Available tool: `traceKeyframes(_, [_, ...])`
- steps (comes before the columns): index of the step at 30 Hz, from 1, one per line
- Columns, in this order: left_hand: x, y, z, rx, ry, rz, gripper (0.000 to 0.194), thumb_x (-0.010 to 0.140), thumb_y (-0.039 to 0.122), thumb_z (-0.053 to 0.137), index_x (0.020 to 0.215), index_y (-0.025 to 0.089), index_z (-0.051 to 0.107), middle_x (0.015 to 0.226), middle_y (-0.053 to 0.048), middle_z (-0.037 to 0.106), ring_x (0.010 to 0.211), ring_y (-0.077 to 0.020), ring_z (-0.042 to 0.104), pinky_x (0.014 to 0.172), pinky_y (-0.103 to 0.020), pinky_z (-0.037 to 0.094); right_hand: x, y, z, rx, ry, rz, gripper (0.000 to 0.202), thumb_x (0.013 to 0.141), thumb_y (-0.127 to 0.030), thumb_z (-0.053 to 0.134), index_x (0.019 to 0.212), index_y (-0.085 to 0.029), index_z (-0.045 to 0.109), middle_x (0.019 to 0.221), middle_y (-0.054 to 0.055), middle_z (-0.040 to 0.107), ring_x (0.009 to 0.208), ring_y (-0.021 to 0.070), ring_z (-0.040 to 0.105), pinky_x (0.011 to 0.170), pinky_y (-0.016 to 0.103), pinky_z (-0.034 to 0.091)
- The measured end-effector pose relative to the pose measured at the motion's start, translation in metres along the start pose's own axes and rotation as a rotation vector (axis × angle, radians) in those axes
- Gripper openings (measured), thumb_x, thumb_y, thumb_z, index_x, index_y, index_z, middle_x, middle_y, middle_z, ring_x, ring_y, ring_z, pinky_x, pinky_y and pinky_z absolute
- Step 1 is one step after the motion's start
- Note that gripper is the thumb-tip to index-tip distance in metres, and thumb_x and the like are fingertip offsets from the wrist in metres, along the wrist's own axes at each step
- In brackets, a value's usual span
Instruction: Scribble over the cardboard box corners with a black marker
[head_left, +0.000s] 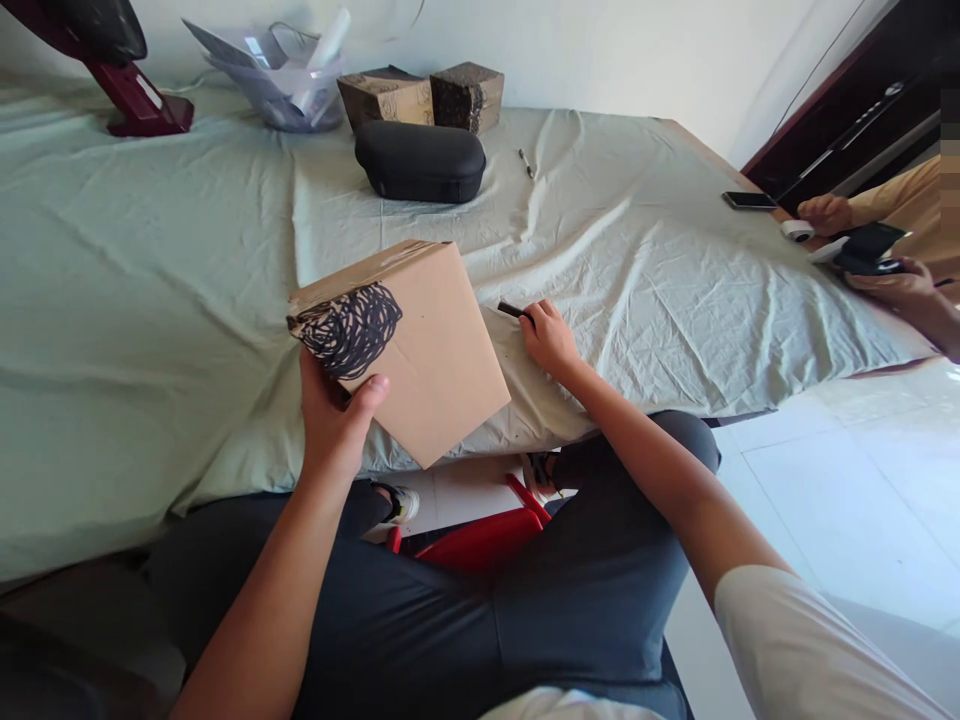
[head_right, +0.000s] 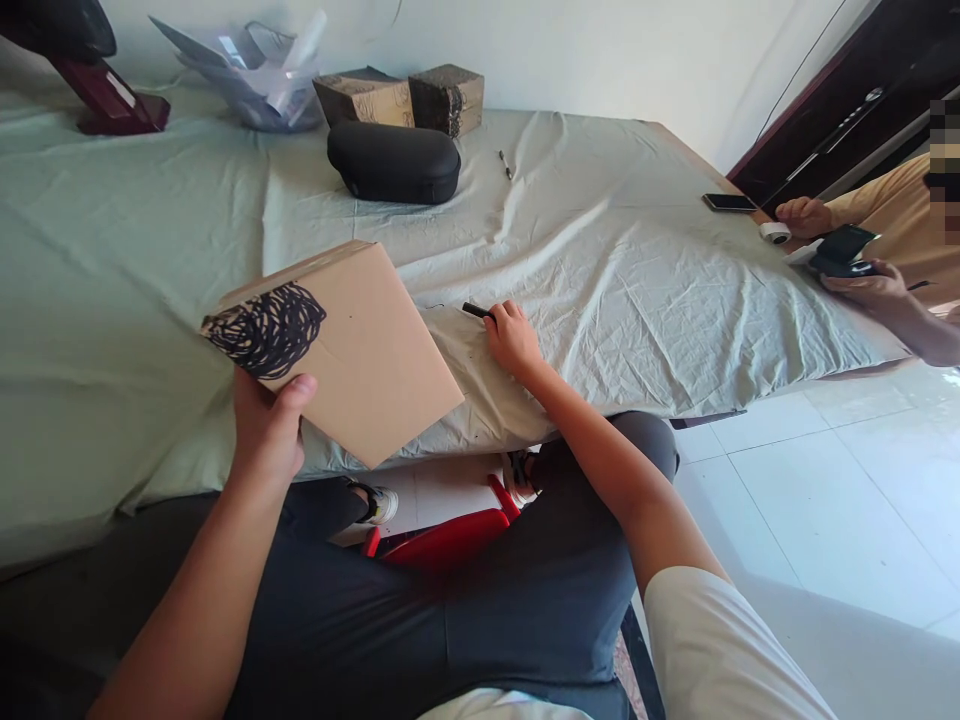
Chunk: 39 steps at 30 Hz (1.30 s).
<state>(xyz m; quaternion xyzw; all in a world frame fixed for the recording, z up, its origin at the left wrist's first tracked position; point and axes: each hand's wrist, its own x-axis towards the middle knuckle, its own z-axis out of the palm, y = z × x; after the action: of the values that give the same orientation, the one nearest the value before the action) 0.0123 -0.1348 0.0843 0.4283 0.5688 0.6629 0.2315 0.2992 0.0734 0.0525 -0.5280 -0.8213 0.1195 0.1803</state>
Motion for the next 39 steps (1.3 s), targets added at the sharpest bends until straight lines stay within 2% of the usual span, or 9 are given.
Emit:
traceKeyframes(4, [0.002, 0.002, 0.0, 0.002, -0.004, 0.019, 0.082, 0.08, 0.062, 0.092, 0.145, 0.025, 0.059, 0.147, -0.013, 0.07, 0.139, -0.0344, 0.068, 0.13, -0.056, 0.051, -0.001, -0.001, -0.002, 0.048, -0.002, 0.01, 0.035, 0.113, -0.035, 0.042, 0.119, -0.019, 0.072, 0.135, 0.022, 0.073, 0.126, 0.0355, 0.067, 0.102, 0.046, 0.056])
traceKeyframes(8, [0.003, 0.004, 0.001, -0.019, 0.023, 0.009, 0.083, 0.077, 0.061, 0.094, 0.143, 0.023, 0.061, 0.143, -0.013, 0.072, 0.136, -0.0345, 0.069, 0.13, -0.057, 0.051, 0.0, 0.0, -0.001, 0.313, 0.139, 0.061, 0.024, 0.11, -0.039, 0.047, 0.105, -0.025, 0.065, 0.112, 0.012, 0.076, 0.104, 0.0279, 0.068, 0.092, 0.039, 0.053])
traceKeyframes(12, [0.005, 0.002, 0.0, -0.02, 0.022, 0.004, 0.082, 0.077, 0.06, 0.094, 0.143, 0.023, 0.061, 0.145, -0.014, 0.071, 0.135, -0.0343, 0.07, 0.128, -0.055, 0.053, 0.002, -0.001, -0.003, 0.567, 0.334, 0.09, 0.042, 0.111, -0.066, 0.04, 0.1, -0.028, 0.056, 0.087, 0.001, 0.063, 0.076, 0.019, 0.057, 0.075, 0.033, 0.048])
traceKeyframes(16, [0.004, 0.002, -0.001, -0.01, 0.015, 0.016, 0.079, 0.081, 0.058, 0.093, 0.144, 0.023, 0.06, 0.144, -0.012, 0.071, 0.134, -0.0322, 0.07, 0.127, -0.052, 0.054, 0.0, -0.01, -0.008, 0.96, 0.469, 0.074, 0.059, 0.1, -0.09, 0.048, 0.1, -0.031, 0.053, 0.08, -0.004, 0.052, 0.066, 0.0163, 0.049, 0.065, 0.031, 0.044])
traceKeyframes(21, [0.003, 0.004, 0.0, -0.012, 0.009, 0.008, 0.086, 0.08, 0.061, 0.094, 0.147, 0.022, 0.059, 0.149, -0.014, 0.07, 0.139, -0.0341, 0.069, 0.129, -0.053, 0.053, -0.007, -0.023, -0.019, 1.151, 0.488, 0.064, 0.057, 0.1, -0.089, 0.049, 0.098, -0.033, 0.048, 0.074, -0.006, 0.042, 0.063, 0.0175, 0.046, 0.061, 0.031, 0.045])
traceKeyframes(26, [0.003, 0.003, 0.0, -0.011, 0.002, 0.017, 0.083, 0.079, 0.062, 0.094, 0.146, 0.024, 0.06, 0.147, -0.013, 0.071, 0.137, -0.0346, 0.071, 0.128, -0.055, 0.054, -0.013, -0.031, -0.026, 1.348, 0.447, -0.031, 0.051, 0.095, -0.08, 0.068, 0.109, -0.034, 0.053, 0.069, -0.009, 0.037, 0.057, 0.0152, 0.037, 0.056, 0.029, 0.036])
traceKeyframes(29, [0.002, 0.002, -0.001, -0.001, -0.006, 0.025, 0.083, 0.08, 0.062, 0.094, 0.146, 0.024, 0.059, 0.148, -0.014, 0.07, 0.14, -0.0354, 0.069, 0.13, -0.055, 0.053, -0.013, -0.03, -0.028, 1.359, 0.431, -0.049, 0.052, 0.096, -0.079, 0.073, 0.115, -0.035, 0.055, 0.072, -0.01, 0.042, 0.054, 0.0125, 0.037, 0.052, 0.028, 0.031])
traceKeyframes(35, [0.001, -0.001, -0.002, -0.005, 0.002, 0.044, 0.08, 0.08, 0.056, 0.094, 0.146, 0.024, 0.061, 0.148, -0.013, 0.072, 0.135, -0.0333, 0.071, 0.125, -0.052, 0.055, -0.012, -0.023, -0.028, 1.34, 0.4, -0.055, 0.053, 0.099, -0.079, 0.074, 0.101, -0.031, 0.052, 0.076, -0.009, 0.048, 0.047, 0.0064, 0.036, 0.044, 0.024, 0.027])
traceKeyframes(39, [0.003, -0.006, -0.003, -0.027, 0.026, 0.055, 0.083, 0.074, 0.057, 0.095, 0.145, 0.026, 0.065, 0.145, -0.013, 0.075, 0.129, -0.0319, 0.075, 0.115, -0.048, 0.06, -0.011, -0.018, -0.023, 1.271, 0.385, -0.05, 0.059, 0.098, -0.087, 0.068, 0.095, -0.031, 0.049, 0.078, -0.008, 0.048, 0.047, 0.0071, 0.033, 0.043, 0.025, 0.025])
